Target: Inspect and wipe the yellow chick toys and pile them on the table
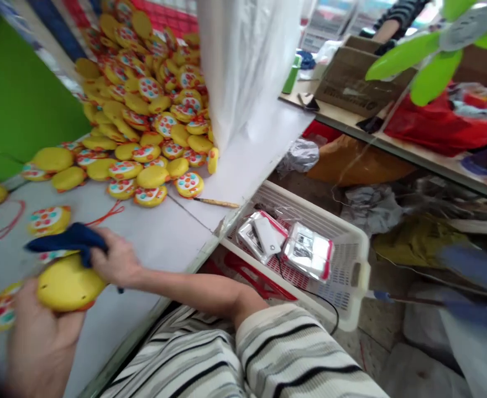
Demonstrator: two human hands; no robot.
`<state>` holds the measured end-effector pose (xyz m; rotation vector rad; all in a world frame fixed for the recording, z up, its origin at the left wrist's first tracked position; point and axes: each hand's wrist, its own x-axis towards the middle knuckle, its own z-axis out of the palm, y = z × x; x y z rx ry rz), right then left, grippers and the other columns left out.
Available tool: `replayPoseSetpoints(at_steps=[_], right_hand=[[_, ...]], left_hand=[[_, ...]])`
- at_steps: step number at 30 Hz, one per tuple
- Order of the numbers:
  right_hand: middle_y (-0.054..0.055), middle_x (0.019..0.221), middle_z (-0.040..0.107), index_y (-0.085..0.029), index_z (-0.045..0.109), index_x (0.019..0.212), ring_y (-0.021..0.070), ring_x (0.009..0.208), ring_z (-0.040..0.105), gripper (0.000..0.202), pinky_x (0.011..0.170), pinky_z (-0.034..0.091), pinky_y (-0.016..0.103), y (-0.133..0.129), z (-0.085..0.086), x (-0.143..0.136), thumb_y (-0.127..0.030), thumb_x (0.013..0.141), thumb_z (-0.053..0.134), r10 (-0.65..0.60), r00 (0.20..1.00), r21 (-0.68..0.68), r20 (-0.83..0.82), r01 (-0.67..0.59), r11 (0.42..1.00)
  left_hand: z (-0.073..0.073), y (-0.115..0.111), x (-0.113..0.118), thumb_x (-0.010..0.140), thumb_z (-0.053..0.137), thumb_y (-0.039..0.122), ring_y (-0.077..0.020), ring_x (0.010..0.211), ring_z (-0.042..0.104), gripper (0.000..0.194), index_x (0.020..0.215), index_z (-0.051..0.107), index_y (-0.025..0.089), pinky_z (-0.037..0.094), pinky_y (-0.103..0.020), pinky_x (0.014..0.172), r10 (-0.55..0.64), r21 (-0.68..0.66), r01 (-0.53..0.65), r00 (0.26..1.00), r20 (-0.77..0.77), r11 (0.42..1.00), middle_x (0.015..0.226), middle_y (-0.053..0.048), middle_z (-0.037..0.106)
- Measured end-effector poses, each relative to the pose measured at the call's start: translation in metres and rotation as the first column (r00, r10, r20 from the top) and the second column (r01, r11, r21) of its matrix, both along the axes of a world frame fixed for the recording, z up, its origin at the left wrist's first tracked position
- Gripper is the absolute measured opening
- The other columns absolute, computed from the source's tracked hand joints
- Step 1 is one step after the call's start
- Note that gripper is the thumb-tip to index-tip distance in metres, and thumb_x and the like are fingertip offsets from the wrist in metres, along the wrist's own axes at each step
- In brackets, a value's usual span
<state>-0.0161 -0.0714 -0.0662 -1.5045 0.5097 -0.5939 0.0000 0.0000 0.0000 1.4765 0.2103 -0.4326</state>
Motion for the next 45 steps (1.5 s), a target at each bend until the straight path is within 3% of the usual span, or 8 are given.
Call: replayPoseSetpoints(at_steps=[6,14,21,26,29,32,36,45], right_hand=[[0.011,0.141,0.035,-0.019,0.036,0.136,0.0214,0.13,0.036,0.067,0.11,0.031,0.036,0.023,0.003,-0.036,-0.031,0.075,0.062,0.224,0.974,-0.174,0.015,-0.219,0.96],[0.008,0.111,0.061,-0.019,0.043,0.127,0.0196,0.098,0.059,0.047,0.09,0.049,0.037,-0.007,0.003,-0.011,-0.024,0.08,0.045,0.059,0.991,-0.291,-0.122,-0.093,0.952],[0.013,0.136,0.044,-0.025,0.055,0.123,0.0313,0.13,0.036,0.041,0.103,0.034,0.056,-0.022,0.025,-0.044,-0.035,0.083,0.052,-0.114,0.92,-0.761,-0.374,-0.234,0.605],[0.012,0.142,0.038,-0.028,0.037,0.138,0.0293,0.135,0.03,0.072,0.107,0.033,0.053,0.068,0.039,-0.016,-0.044,0.075,0.066,0.366,0.851,-0.659,-0.376,-0.524,0.54],[0.009,0.138,0.043,-0.027,0.042,0.134,0.0264,0.131,0.036,0.062,0.106,0.036,0.048,0.095,0.037,0.013,-0.037,0.077,0.064,0.49,0.826,-0.487,-0.278,-0.561,0.67],[0.009,0.12,0.058,-0.025,0.046,0.126,0.021,0.104,0.059,0.042,0.081,0.055,0.039,0.093,0.033,0.035,-0.039,0.086,0.048,0.438,0.874,0.027,-0.212,-0.443,0.896],[0.009,0.096,0.066,-0.018,0.054,0.109,0.0171,0.072,0.065,0.038,0.052,0.056,0.027,0.092,0.028,0.051,-0.046,0.086,0.045,0.393,0.904,0.569,-0.17,-0.236,0.788],[0.007,0.091,0.063,-0.015,0.056,0.12,0.0119,0.072,0.06,0.053,0.051,0.051,0.018,0.127,0.023,0.052,-0.051,0.081,0.056,0.533,0.802,0.405,-0.269,-0.408,0.818]], left_hand=[[-0.015,0.023,0.011,0.089,0.043,0.032,-0.0127,0.073,0.064,0.025,0.095,0.065,0.019,0.052,-0.022,0.063,0.075,-0.191,-0.121,0.969,-0.236,0.974,0.084,0.0,0.069],[-0.018,0.061,0.016,0.084,0.051,0.036,-0.0123,0.055,0.062,0.028,0.1,0.063,0.016,0.043,-0.018,0.043,-0.007,-0.232,-0.09,0.921,-0.388,0.969,0.074,-0.002,0.068],[-0.031,0.105,0.04,0.085,0.051,0.035,-0.0146,0.063,0.065,0.025,0.096,0.063,0.016,0.052,-0.024,0.056,0.033,-0.316,-0.228,0.854,-0.52,0.921,0.075,-0.003,0.069],[-0.03,0.122,0.054,0.085,0.047,0.04,-0.0163,0.078,0.064,0.035,0.108,0.061,0.018,0.05,-0.024,0.061,-0.099,-0.5,-0.189,0.864,-0.494,0.845,0.096,-0.006,0.067],[-0.027,0.143,0.065,0.083,0.048,0.047,-0.0193,0.09,0.061,0.042,0.115,0.058,0.021,0.05,-0.028,0.067,-0.249,-0.629,-0.046,0.894,-0.372,0.776,0.11,-0.008,0.062],[-0.035,0.166,0.075,0.078,0.056,0.046,-0.021,0.1,0.057,0.045,0.116,0.057,0.022,0.05,-0.03,0.072,-0.24,-0.558,0.019,0.914,-0.327,0.83,0.112,-0.008,0.061],[-0.058,0.183,0.082,0.074,0.063,0.047,-0.0193,0.094,0.058,0.046,0.112,0.059,0.02,0.049,-0.028,0.068,-0.115,-0.395,0.0,0.956,-0.269,0.919,0.105,-0.008,0.063],[-0.063,0.19,0.096,0.072,0.065,0.052,-0.0194,0.076,0.064,0.048,0.102,0.059,0.015,0.05,-0.025,0.059,-0.242,-0.267,0.201,0.961,-0.134,0.943,0.093,-0.008,0.067]])
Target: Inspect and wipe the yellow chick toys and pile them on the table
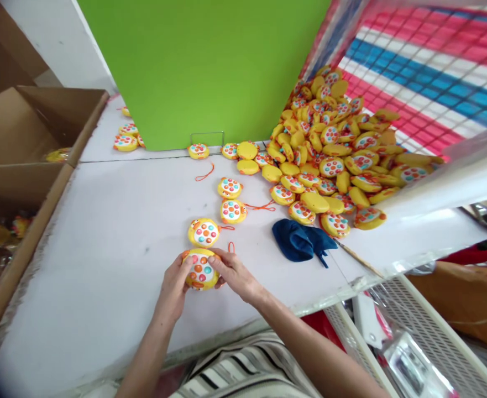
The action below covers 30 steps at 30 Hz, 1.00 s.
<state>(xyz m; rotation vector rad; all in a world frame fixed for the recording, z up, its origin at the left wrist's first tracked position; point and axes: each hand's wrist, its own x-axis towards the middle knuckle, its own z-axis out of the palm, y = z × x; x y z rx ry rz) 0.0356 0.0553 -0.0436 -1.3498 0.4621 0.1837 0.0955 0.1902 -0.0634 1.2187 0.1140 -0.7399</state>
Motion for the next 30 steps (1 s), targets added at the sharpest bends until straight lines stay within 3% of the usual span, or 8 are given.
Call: replayPoseSetpoints(at_steps=[4,10,13,16,20,23,26,30], right_hand=[[0.01,0.097,0.062,-0.012,0.056,0.119,0.0141,0.077,0.06,0.056,0.056,0.052,0.022,0.004,0.0,0.001,-0.054,0.083,0.051,0.019,1.0,0.046,0.023,-0.02,0.999],[0.005,0.093,0.063,-0.014,0.058,0.108,0.0141,0.082,0.059,0.047,0.073,0.049,0.025,0.006,-0.005,0.009,-0.043,0.072,0.069,-0.007,0.993,0.056,0.114,0.001,0.998],[0.004,0.084,0.062,-0.013,0.061,0.098,0.0129,0.076,0.057,0.039,0.068,0.047,0.023,-0.002,-0.005,0.01,-0.046,0.076,0.064,0.049,0.992,-0.044,0.118,-0.044,0.998],[0.004,0.083,0.062,-0.012,0.061,0.095,0.0122,0.072,0.055,0.039,0.065,0.045,0.023,-0.016,-0.006,0.004,-0.048,0.079,0.06,0.111,0.985,-0.011,0.13,-0.11,0.994],[0.003,0.082,0.06,-0.011,0.061,0.099,0.0105,0.07,0.052,0.041,0.064,0.043,0.022,-0.032,-0.015,-0.009,-0.048,0.081,0.058,0.221,0.965,-0.039,0.142,-0.217,0.975],[0.002,0.08,0.06,-0.011,0.062,0.1,0.0104,0.069,0.051,0.043,0.061,0.042,0.021,-0.034,-0.024,-0.011,-0.05,0.082,0.056,0.259,0.958,-0.114,0.125,-0.246,0.963],[0.005,0.089,0.063,-0.013,0.061,0.111,0.012,0.072,0.053,0.048,0.058,0.043,0.021,-0.034,-0.017,-0.009,-0.051,0.084,0.052,0.197,0.97,-0.224,0.143,-0.162,0.961],[0.008,0.092,0.065,-0.016,0.064,0.106,0.014,0.075,0.058,0.038,0.063,0.046,0.024,-0.04,0.031,-0.026,-0.047,0.088,0.049,-0.017,0.947,-0.387,0.319,0.147,0.91]], left_hand=[[-0.007,0.0,0.005,0.067,0.071,0.047,-0.0154,0.061,0.061,0.041,0.085,0.058,0.013,0.048,-0.023,0.056,0.107,0.001,-0.107,0.994,-0.022,0.994,0.07,-0.002,0.064],[-0.012,0.002,-0.002,0.07,0.069,0.044,-0.0152,0.07,0.063,0.037,0.09,0.058,0.015,0.05,-0.023,0.063,0.187,-0.041,-0.189,0.982,-0.037,0.981,0.08,-0.002,0.067],[-0.008,0.005,-0.002,0.073,0.067,0.043,-0.0177,0.081,0.064,0.041,0.102,0.059,0.015,0.051,-0.024,0.068,0.088,-0.016,-0.088,0.996,0.005,0.996,0.092,-0.006,0.068],[-0.002,0.008,0.002,0.074,0.067,0.041,-0.0201,0.085,0.064,0.045,0.108,0.059,0.013,0.052,-0.025,0.071,-0.085,0.037,0.084,0.996,0.014,0.996,0.097,-0.009,0.068],[0.004,0.009,0.003,0.07,0.073,0.033,-0.0213,0.088,0.064,0.049,0.112,0.057,0.014,0.052,-0.028,0.076,-0.339,0.041,0.338,0.941,0.012,0.94,0.1,-0.008,0.067],[0.003,0.009,-0.003,0.069,0.075,0.031,-0.0207,0.087,0.064,0.051,0.114,0.056,0.014,0.053,-0.029,0.077,-0.391,0.013,0.391,0.921,-0.008,0.92,0.1,-0.008,0.067],[-0.003,0.009,-0.005,0.067,0.076,0.035,-0.0199,0.083,0.065,0.053,0.112,0.056,0.014,0.054,-0.03,0.073,-0.207,0.02,0.21,0.973,-0.106,0.977,0.098,-0.009,0.067],[-0.008,0.01,0.013,0.06,0.08,0.036,-0.0167,0.076,0.064,0.053,0.104,0.057,0.017,0.053,-0.024,0.06,0.272,0.058,-0.267,0.956,-0.111,0.962,0.094,-0.006,0.066]])
